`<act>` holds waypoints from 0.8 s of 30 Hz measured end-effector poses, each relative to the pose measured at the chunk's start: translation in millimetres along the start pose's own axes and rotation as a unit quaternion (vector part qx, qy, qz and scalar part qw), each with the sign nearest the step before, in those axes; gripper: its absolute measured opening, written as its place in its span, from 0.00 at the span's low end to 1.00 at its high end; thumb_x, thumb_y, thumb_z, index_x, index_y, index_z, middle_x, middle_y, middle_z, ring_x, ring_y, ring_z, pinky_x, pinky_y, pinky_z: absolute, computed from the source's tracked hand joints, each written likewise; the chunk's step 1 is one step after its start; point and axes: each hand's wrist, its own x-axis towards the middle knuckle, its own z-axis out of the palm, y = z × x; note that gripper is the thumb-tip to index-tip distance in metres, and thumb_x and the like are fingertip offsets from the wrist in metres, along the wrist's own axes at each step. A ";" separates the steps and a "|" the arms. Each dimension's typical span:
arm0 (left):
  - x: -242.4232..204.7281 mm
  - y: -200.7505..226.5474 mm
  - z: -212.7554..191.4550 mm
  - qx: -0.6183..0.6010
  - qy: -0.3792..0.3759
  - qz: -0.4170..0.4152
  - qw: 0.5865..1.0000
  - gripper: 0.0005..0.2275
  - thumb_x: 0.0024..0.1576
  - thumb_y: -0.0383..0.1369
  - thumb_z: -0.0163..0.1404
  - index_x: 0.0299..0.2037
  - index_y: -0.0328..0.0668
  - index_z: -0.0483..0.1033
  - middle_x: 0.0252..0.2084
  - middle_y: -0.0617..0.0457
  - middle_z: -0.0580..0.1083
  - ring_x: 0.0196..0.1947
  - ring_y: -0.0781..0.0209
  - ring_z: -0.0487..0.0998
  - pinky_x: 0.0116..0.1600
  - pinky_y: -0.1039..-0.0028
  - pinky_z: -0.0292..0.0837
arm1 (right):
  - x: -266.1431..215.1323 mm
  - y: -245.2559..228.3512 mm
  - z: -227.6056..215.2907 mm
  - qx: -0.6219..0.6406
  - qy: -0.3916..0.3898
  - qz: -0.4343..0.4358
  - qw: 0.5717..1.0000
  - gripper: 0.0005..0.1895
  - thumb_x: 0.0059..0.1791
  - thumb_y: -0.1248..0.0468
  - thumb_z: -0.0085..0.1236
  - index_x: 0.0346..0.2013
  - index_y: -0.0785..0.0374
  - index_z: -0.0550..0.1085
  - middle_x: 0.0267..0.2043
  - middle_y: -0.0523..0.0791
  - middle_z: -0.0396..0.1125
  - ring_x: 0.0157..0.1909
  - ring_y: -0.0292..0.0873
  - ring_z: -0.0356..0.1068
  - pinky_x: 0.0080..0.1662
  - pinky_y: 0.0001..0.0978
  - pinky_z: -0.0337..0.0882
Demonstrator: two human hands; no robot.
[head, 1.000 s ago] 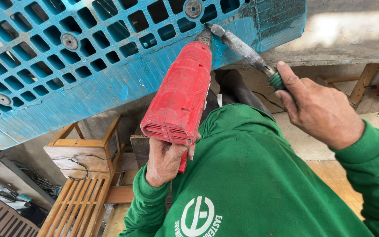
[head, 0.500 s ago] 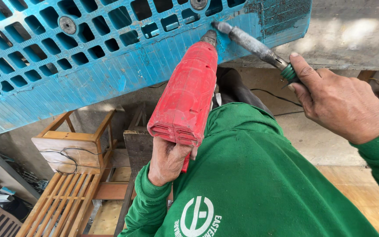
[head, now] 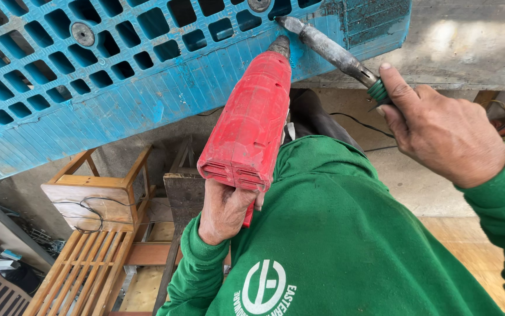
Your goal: The person uses a soldering iron and a heat gun to repair a blue plastic crate. They alternate between heating the plastic surface and using the soldering iron tip to weld or smooth sections of the grid.
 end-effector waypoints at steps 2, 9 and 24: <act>-0.2 -1.1 -1.0 -0.007 -0.013 0.014 1.000 0.18 0.62 0.43 0.58 0.49 0.33 0.74 0.39 0.51 0.75 0.28 0.68 0.72 0.31 0.77 0.68 | 3.2 5.6 -3.0 -0.010 -0.037 0.006 0.999 0.34 0.56 0.54 0.51 0.76 0.58 0.58 0.29 0.50 0.68 0.23 0.51 0.70 0.25 0.43 0.70; -5.3 -4.9 1.2 0.010 0.008 0.002 1.000 0.17 0.62 0.42 0.58 0.49 0.34 0.73 0.36 0.53 0.74 0.27 0.68 0.73 0.31 0.78 0.68 | 11.4 20.3 -12.8 -0.045 -0.071 0.007 0.996 0.33 0.56 0.50 0.49 0.75 0.51 0.59 0.29 0.47 0.70 0.23 0.51 0.71 0.25 0.43 0.71; -3.7 -5.1 9.0 0.010 0.016 0.011 1.000 0.19 0.62 0.44 0.57 0.49 0.34 0.73 0.37 0.53 0.74 0.27 0.68 0.72 0.31 0.77 0.69 | 6.5 15.7 -11.2 -0.068 -0.014 -0.019 0.997 0.33 0.56 0.51 0.51 0.74 0.57 0.62 0.28 0.49 0.67 0.22 0.50 0.69 0.24 0.43 0.69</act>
